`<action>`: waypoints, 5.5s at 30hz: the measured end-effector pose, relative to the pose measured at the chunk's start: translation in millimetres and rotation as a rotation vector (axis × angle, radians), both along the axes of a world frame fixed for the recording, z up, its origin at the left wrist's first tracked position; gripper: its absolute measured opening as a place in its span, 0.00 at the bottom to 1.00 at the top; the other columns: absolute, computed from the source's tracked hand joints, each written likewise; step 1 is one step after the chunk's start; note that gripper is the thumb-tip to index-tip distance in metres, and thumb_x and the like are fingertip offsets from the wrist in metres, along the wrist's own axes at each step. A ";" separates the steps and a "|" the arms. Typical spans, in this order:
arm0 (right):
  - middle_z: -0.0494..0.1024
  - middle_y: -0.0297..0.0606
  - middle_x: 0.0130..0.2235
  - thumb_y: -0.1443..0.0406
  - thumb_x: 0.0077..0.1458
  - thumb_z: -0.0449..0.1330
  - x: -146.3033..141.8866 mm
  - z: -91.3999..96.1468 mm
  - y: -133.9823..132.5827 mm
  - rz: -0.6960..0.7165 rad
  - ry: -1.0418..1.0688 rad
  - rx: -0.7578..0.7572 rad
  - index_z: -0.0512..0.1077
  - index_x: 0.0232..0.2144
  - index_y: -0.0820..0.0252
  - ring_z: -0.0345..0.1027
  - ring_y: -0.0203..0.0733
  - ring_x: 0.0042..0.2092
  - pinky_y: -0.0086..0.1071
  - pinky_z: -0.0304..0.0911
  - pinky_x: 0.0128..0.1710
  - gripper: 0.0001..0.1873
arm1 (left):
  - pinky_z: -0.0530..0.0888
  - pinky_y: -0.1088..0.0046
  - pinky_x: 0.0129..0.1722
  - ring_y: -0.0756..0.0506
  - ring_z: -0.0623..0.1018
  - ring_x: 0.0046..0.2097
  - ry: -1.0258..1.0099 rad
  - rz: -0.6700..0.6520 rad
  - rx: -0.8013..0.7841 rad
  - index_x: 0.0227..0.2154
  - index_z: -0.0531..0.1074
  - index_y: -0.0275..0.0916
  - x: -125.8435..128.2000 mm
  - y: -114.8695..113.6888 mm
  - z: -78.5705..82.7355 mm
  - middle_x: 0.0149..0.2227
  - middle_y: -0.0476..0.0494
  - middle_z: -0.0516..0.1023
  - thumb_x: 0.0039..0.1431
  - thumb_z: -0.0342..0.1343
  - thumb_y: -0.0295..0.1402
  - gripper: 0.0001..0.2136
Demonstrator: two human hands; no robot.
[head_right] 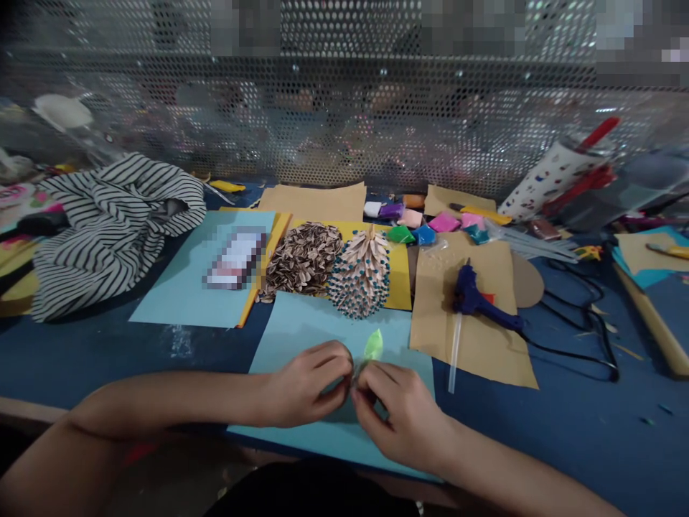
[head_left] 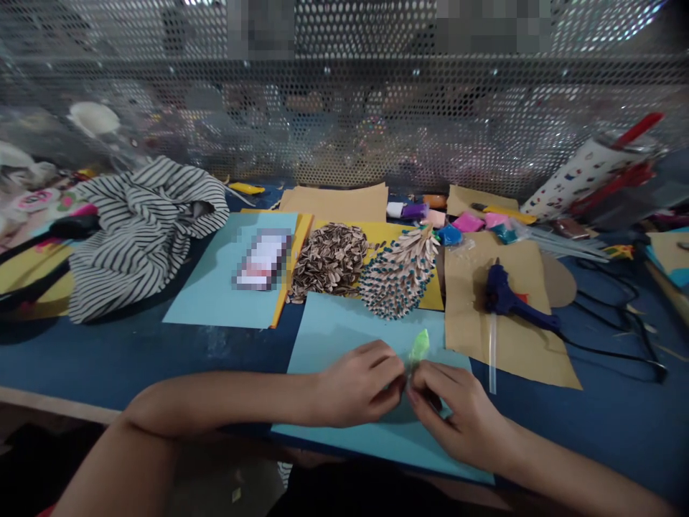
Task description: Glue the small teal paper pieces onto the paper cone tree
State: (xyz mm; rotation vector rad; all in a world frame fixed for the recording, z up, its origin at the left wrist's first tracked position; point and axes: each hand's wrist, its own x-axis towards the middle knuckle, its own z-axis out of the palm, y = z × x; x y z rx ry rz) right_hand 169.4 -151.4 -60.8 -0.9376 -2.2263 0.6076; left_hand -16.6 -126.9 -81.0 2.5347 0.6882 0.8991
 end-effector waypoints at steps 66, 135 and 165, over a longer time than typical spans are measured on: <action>0.74 0.40 0.30 0.64 0.52 0.60 -1.1 -48.0 14.9 -0.224 -0.282 0.233 0.66 0.35 0.60 0.68 0.46 0.34 0.37 0.65 0.31 0.09 | 0.69 0.79 0.29 0.54 0.70 0.28 -0.377 0.168 -0.976 0.29 0.64 0.36 4.7 14.9 -18.3 0.27 0.52 0.69 0.51 0.56 0.31 0.06; 0.67 0.35 0.34 0.51 0.58 0.58 9.5 -40.0 31.5 0.138 0.520 -0.700 0.68 0.30 0.57 0.62 0.36 0.36 0.32 0.59 0.36 0.16 | 0.63 0.72 0.39 0.48 0.64 0.36 -0.344 -0.075 -0.920 0.24 0.61 0.38 -0.3 31.8 -21.5 0.31 0.48 0.64 0.59 0.50 0.54 0.23; 0.59 0.28 0.24 0.46 0.47 0.64 10.3 -41.0 26.3 0.136 0.682 -1.063 0.63 0.25 0.59 0.50 0.31 0.26 0.27 0.47 0.26 0.24 | 0.62 0.76 0.30 0.52 0.63 0.30 -0.273 -0.143 -0.947 0.28 0.61 0.38 -1.4 16.4 -10.8 0.27 0.50 0.63 0.60 0.47 0.55 0.22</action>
